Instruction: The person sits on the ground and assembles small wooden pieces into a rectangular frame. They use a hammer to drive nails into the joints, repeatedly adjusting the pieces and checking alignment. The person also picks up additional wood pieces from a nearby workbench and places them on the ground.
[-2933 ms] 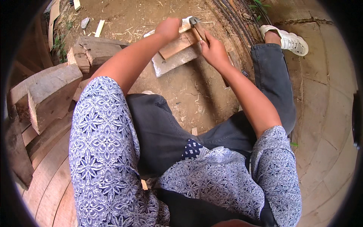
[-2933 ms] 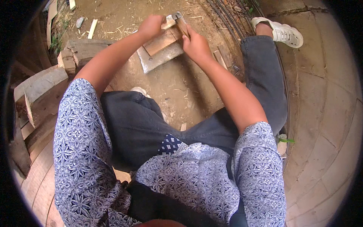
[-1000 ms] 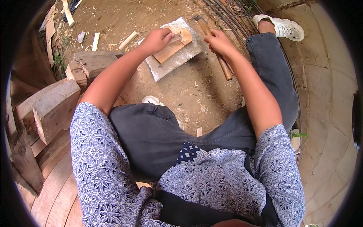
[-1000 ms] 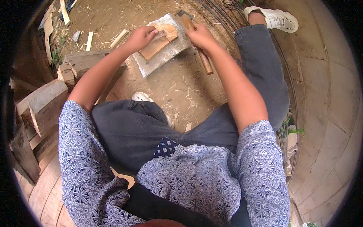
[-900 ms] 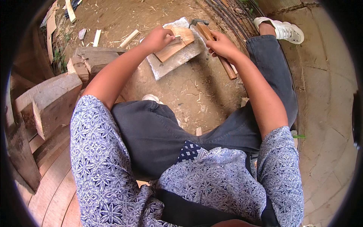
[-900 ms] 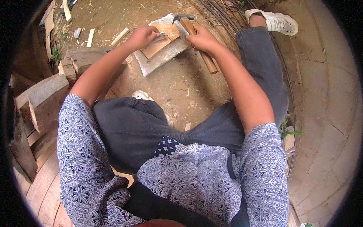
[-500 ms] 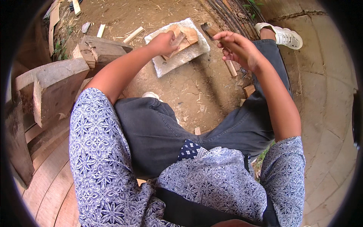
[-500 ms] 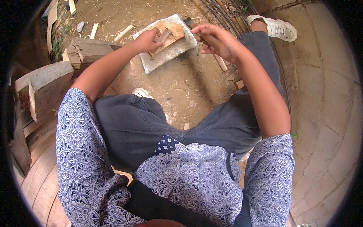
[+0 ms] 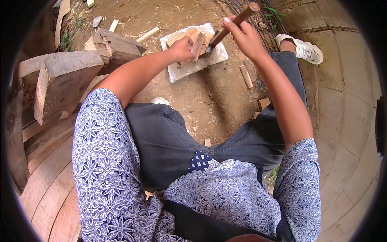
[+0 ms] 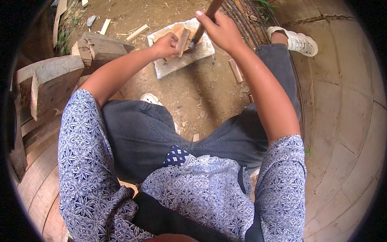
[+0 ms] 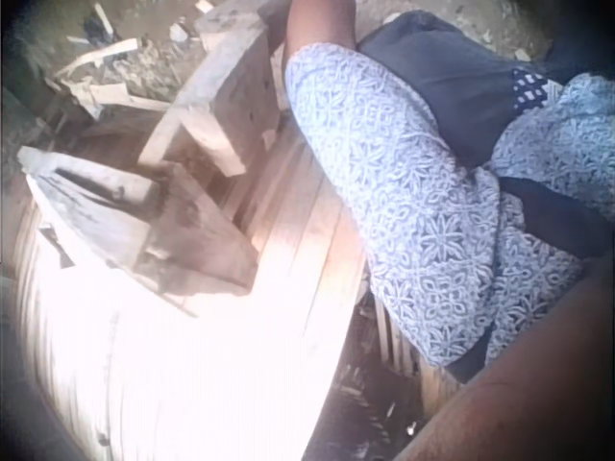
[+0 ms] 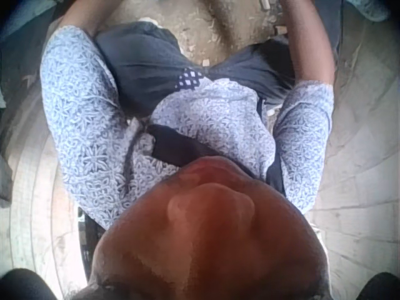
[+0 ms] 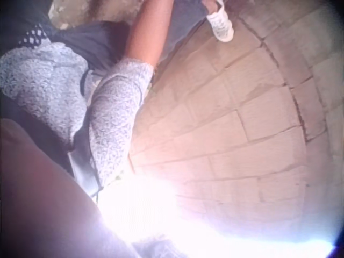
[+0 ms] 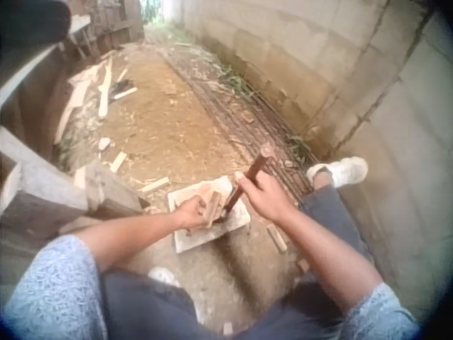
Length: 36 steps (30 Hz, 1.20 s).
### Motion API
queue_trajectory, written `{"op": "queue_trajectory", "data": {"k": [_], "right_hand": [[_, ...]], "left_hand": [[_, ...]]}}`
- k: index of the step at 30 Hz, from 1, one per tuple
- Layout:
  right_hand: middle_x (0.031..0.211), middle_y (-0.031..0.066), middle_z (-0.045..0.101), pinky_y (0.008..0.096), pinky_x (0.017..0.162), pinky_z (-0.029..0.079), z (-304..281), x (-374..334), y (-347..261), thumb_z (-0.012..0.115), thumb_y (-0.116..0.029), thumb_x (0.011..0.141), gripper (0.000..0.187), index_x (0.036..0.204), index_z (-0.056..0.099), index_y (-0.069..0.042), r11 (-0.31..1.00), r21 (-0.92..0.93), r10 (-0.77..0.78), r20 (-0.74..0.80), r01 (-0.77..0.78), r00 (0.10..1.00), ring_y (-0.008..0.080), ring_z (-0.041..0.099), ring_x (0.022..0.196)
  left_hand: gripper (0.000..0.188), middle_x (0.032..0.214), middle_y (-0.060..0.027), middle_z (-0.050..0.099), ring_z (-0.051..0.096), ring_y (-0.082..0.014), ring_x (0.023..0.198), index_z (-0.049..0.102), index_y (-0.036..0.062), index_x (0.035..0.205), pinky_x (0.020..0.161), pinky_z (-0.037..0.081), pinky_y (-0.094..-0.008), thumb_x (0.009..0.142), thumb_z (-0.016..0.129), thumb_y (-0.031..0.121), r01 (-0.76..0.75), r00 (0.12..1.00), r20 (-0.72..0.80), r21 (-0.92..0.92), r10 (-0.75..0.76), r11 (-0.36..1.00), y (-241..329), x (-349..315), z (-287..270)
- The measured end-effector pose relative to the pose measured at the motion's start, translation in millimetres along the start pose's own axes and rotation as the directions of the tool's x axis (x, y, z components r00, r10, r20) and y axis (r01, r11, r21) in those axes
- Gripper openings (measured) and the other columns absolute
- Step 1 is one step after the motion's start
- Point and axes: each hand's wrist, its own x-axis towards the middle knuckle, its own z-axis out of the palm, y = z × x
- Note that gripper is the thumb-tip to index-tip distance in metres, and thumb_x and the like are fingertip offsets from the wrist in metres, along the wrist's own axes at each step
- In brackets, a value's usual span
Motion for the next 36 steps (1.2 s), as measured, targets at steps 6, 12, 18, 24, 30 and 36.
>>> {"op": "queue_trajectory", "data": {"k": [6,12,18,24,30,36], "right_hand": [[0.072,0.0028,0.059,0.0272,0.049,0.040,1.8,48.3,-23.2,0.051,-0.067,0.094,0.063,0.093,0.068,-0.007,0.989,-0.027,0.150,0.265,-0.148,0.953,0.0117,0.052,0.056],[0.068,0.0046,0.062,0.0276,0.045,0.042,35.1,76.9,-29.2,0.049,-0.072,0.092,0.072,0.077,0.069,-0.004,0.992,0.000,0.123,0.224,-0.126,0.967,0.0116,0.055,0.053],[0.076,0.0080,0.069,0.0299,0.046,0.045,51.8,101.2,-21.4,0.048,-0.071,0.093,0.071,0.080,0.066,-0.003,0.978,0.062,0.185,0.172,-0.198,0.968,0.0132,0.057,0.053],[0.074,0.0088,0.069,0.0308,0.044,0.045,48.0,107.4,-30.6,0.047,-0.072,0.092,0.075,0.082,0.067,-0.001,0.971,0.006,0.235,0.163,-0.239,0.958,0.0146,0.058,0.052],[0.074,0.0100,0.070,0.0318,0.042,0.046,40.2,110.7,-23.9,0.045,-0.073,0.093,0.076,0.081,0.067,0.000,0.967,0.009,0.249,0.183,-0.255,0.951,0.0153,0.058,0.049],[0.076,0.0110,0.070,0.0307,0.043,0.047,47.5,113.5,-13.3,0.045,-0.074,0.091,0.077,0.086,0.067,0.000,0.951,0.024,0.300,0.177,-0.309,0.937,0.0146,0.059,0.051]], "left_hand": [[0.047,0.093,-0.0069,0.063,0.068,-0.0149,0.074,0.055,0.0029,0.123,0.063,0.057,-0.0294,0.082,0.079,0.010,-0.081,0.996,-0.024,0.188,0.087,0.979,-4.0,0.4,4.8],[0.046,0.091,-0.0110,0.069,0.070,-0.0211,0.071,0.058,0.0023,0.120,0.064,0.057,-0.0353,0.081,0.079,0.014,-0.072,0.993,-0.066,0.275,0.093,0.959,-6.3,3.2,10.7],[0.042,0.095,-0.0152,0.072,0.071,-0.0228,0.076,0.061,0.0008,0.114,0.068,0.057,-0.0357,0.080,0.078,0.018,-0.071,0.991,-0.093,0.257,0.098,0.964,2.4,-2.6,7.5],[0.043,0.101,-0.0159,0.072,0.071,-0.0278,0.088,0.065,0.0013,0.111,0.078,0.056,-0.0367,0.079,0.082,0.025,0.013,0.993,-0.116,0.254,0.017,0.967,3.1,-0.8,9.3],[0.043,0.105,-0.0177,0.072,0.069,-0.0307,0.100,0.067,0.0020,0.108,0.087,0.054,-0.0373,0.076,0.083,0.027,0.010,0.992,-0.121,0.240,0.020,0.971,4.5,-2.7,8.0],[0.038,0.099,-0.0145,0.072,0.070,-0.0262,0.093,0.065,0.0010,0.111,0.083,0.055,-0.0354,0.080,0.080,0.019,-0.041,0.992,-0.107,0.255,0.070,0.966,0.4,0.0,10.0]]}}
